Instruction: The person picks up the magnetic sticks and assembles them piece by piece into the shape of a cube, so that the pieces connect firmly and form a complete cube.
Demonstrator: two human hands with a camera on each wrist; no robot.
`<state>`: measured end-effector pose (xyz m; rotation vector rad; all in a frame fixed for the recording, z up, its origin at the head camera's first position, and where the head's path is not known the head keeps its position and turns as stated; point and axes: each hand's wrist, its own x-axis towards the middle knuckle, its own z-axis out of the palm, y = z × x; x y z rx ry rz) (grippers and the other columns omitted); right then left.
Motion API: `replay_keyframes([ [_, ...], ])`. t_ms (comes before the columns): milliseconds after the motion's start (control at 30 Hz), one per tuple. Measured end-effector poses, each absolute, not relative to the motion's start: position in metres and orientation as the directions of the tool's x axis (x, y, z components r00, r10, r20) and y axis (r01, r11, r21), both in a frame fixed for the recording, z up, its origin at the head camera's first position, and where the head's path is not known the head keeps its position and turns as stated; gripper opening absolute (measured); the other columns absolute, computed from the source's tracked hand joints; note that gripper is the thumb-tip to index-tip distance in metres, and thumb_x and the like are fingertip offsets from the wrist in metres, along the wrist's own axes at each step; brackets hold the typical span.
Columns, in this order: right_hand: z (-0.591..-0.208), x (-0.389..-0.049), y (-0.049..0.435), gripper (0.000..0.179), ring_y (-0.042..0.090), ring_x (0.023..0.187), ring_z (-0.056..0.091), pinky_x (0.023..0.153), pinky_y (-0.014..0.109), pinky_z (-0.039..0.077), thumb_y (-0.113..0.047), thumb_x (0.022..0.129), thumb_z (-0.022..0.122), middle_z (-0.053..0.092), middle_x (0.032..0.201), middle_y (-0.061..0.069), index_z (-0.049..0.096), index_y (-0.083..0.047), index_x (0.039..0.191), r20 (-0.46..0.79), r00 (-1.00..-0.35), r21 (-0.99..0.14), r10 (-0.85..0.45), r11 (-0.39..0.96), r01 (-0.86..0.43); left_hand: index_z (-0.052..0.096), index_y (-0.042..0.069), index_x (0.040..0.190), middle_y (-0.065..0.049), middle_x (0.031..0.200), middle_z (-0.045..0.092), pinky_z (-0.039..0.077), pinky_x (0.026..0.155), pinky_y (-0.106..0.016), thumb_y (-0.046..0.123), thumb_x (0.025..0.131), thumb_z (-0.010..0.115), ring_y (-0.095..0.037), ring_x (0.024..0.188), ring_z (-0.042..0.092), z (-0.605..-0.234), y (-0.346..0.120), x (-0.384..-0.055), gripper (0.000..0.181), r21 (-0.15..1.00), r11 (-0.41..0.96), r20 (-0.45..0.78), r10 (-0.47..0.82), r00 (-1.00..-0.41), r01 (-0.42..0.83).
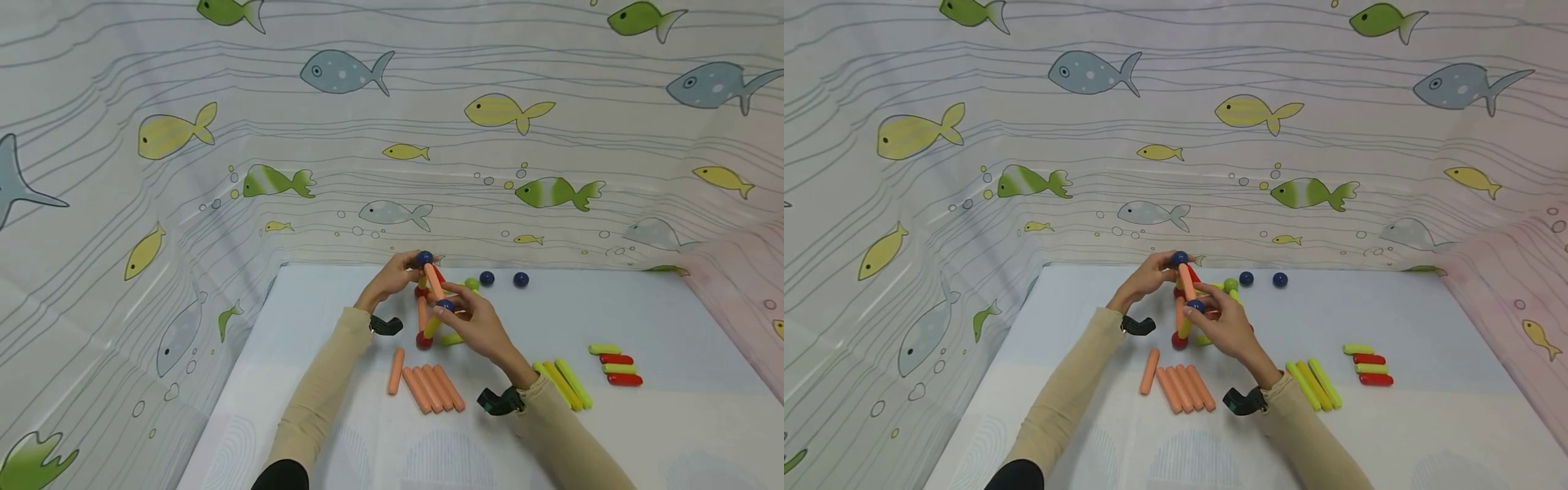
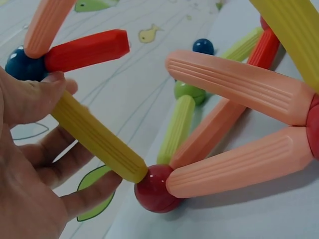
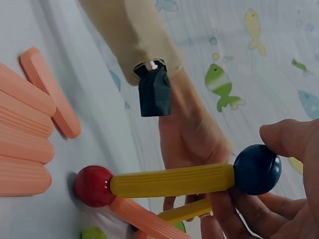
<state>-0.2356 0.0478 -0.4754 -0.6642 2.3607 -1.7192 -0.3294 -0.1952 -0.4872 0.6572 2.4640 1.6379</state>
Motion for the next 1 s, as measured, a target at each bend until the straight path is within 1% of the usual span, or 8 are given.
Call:
replay_keyframes([
  [167,-0.476,-0.235,0.049,0.059,0.022,0.104,0.073,0.095,0.033,0.06,-0.028,0.103,0.072,0.077,0.119,0.012,0.051,-0.01,0.155,0.135,-0.892,-0.932,-0.432,0.249,-0.262,0.06,0.0,0.144,-0.018,0.131,0.07,0.049,0.11,-0.055,0.002,0.102,0.062,-0.034,0.118,0.065,-0.494,-0.192,-0.328,0.043,0.885,0.364,0.148,0.369,-0.918,0.289],
  [267,-0.476,-0.235,0.049,0.059,0.024,0.105,0.073,0.097,0.04,0.06,-0.029,0.103,0.072,0.077,0.12,0.013,0.051,-0.01,0.155,0.132,-0.891,-0.934,-0.434,0.247,-0.259,0.054,-0.002,0.138,-0.022,0.13,0.062,0.049,0.11,-0.057,0.002,0.096,0.065,-0.04,0.122,0.062,-0.501,-0.188,-0.318,0.043,0.857,0.439,0.178,0.24,-0.954,0.27],
  [433,-0.476,-0.236,0.049,0.059,0.026,0.109,0.072,0.097,0.04,0.06,-0.03,0.103,0.072,0.075,0.126,0.017,0.051,-0.01,0.155,0.138,-0.882,-0.936,-0.45,0.233,-0.265,0.048,0.002,0.122,-0.021,0.12,0.057,0.054,0.086,-0.044,0.01,0.094,0.064,-0.034,0.102,0.061,-0.509,-0.181,-0.282,0.033,0.804,0.579,0.185,-0.025,-0.982,0.137],
  [500,-0.476,-0.237,0.05,0.059,0.026,0.11,0.073,0.096,0.037,0.06,-0.029,0.103,0.072,0.075,0.127,0.017,0.051,-0.01,0.155,0.144,-0.878,-0.935,-0.456,0.229,-0.272,0.048,0.003,0.123,-0.021,0.119,0.06,0.052,0.075,-0.038,0.011,0.092,0.063,-0.029,0.092,0.063,-0.508,-0.182,-0.264,0.035,0.811,0.58,0.091,0.005,-0.996,0.077],
  [567,-0.474,-0.238,0.05,0.059,0.026,0.11,0.073,0.095,0.036,0.06,-0.029,0.103,0.072,0.075,0.128,0.016,0.051,-0.01,0.155,0.147,-0.877,-0.933,-0.457,0.229,-0.276,0.045,0.005,0.13,-0.022,0.123,0.06,0.052,0.07,-0.034,0.009,0.089,0.063,-0.027,0.086,0.066,-0.505,-0.184,-0.246,0.045,0.819,0.571,-0.031,0.127,-0.991,0.047],
  [667,-0.472,-0.238,0.05,0.058,0.025,0.109,0.073,0.096,0.037,0.06,-0.028,0.103,0.072,0.076,0.124,0.014,0.052,-0.01,0.154,0.155,-0.876,-0.932,-0.458,0.225,-0.283,0.04,0.008,0.139,-0.023,0.125,0.062,0.056,0.069,-0.034,0.011,0.094,0.068,-0.029,0.081,0.071,-0.504,-0.187,-0.231,0.053,0.832,0.553,-0.165,0.334,-0.928,0.051],
  [800,-0.47,-0.24,0.049,0.058,0.026,0.11,0.073,0.096,0.041,0.06,-0.03,0.102,0.073,0.076,0.124,0.012,0.053,-0.012,0.154,0.165,-0.874,-0.932,-0.457,0.219,-0.29,0.044,0.013,0.145,-0.016,0.127,0.065,0.059,0.077,-0.034,0.021,0.099,0.075,-0.024,0.093,0.071,-0.504,-0.183,-0.225,0.056,0.787,0.593,-0.152,0.457,-0.876,0.173],
  [1000,-0.472,-0.241,0.044,0.059,0.026,0.107,0.073,0.092,0.04,0.058,-0.033,0.102,0.074,0.077,0.126,0.011,0.053,-0.016,0.154,0.164,-0.869,-0.932,-0.467,0.216,-0.292,0.049,0.011,0.154,-0.011,0.11,0.068,0.054,0.078,-0.033,0.019,0.096,0.08,-0.02,0.093,0.063,-0.511,-0.165,-0.223,0.065,0.682,0.684,-0.055,0.4,-0.915,0.258],
])
